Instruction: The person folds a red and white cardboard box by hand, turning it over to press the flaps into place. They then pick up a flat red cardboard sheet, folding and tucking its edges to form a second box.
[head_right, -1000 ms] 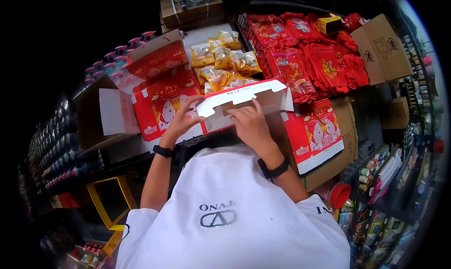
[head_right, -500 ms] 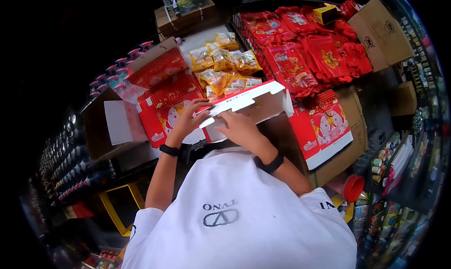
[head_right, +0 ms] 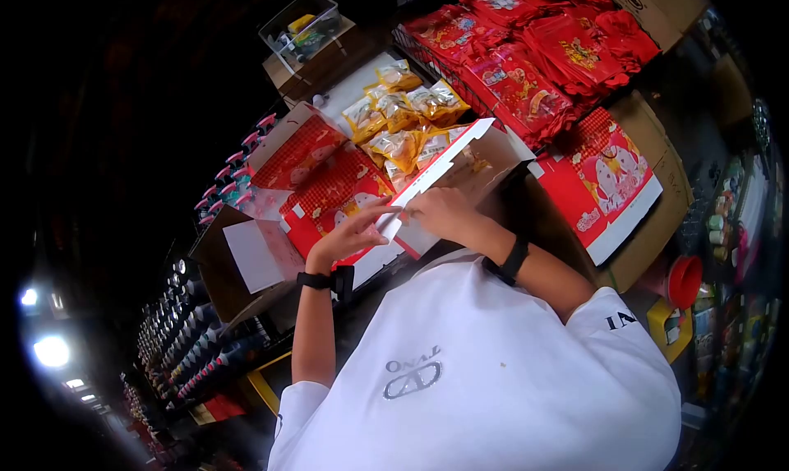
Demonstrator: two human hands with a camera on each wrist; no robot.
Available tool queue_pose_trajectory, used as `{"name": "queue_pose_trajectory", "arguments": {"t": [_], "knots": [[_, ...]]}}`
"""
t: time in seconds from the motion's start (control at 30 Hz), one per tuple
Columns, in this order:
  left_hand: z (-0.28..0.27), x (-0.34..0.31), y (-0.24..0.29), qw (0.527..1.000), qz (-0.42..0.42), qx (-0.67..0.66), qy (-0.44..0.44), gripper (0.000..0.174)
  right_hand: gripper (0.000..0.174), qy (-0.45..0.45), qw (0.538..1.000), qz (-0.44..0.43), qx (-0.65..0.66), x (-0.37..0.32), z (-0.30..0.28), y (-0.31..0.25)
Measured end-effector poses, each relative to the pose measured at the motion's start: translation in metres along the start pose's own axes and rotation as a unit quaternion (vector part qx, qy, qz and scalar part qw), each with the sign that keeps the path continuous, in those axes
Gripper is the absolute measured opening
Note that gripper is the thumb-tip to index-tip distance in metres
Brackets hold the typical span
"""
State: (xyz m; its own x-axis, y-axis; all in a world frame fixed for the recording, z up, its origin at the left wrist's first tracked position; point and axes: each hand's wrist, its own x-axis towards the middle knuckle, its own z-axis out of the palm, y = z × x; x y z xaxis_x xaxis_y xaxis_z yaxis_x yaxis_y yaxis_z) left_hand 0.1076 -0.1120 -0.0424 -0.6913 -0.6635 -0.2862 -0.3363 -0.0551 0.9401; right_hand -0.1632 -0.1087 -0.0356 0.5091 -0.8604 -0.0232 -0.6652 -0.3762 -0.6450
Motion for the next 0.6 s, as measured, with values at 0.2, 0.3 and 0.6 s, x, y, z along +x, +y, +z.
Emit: {"name": "queue_pose_trajectory", "arguments": {"t": [0.2, 0.3, 0.6], "knots": [[0.006, 0.018, 0.023, 0.994, 0.029, 0.106, 0.024, 0.079, 0.018, 0.018, 1.0, 0.007, 0.006, 0.003, 0.006, 0.007], [0.019, 0.023, 0.029, 0.989, 0.05, 0.106, 0.085, 0.077, 0.018, 0.039, 0.999, 0.011, -0.001, 0.005, 0.007, 0.01], [0.032, 0.034, 0.022, 0.961, 0.079, 0.199, 0.177, 0.065, 0.02, 0.068, 0.995, 0.023, 0.065, 0.005, 0.008, 0.012]]}}
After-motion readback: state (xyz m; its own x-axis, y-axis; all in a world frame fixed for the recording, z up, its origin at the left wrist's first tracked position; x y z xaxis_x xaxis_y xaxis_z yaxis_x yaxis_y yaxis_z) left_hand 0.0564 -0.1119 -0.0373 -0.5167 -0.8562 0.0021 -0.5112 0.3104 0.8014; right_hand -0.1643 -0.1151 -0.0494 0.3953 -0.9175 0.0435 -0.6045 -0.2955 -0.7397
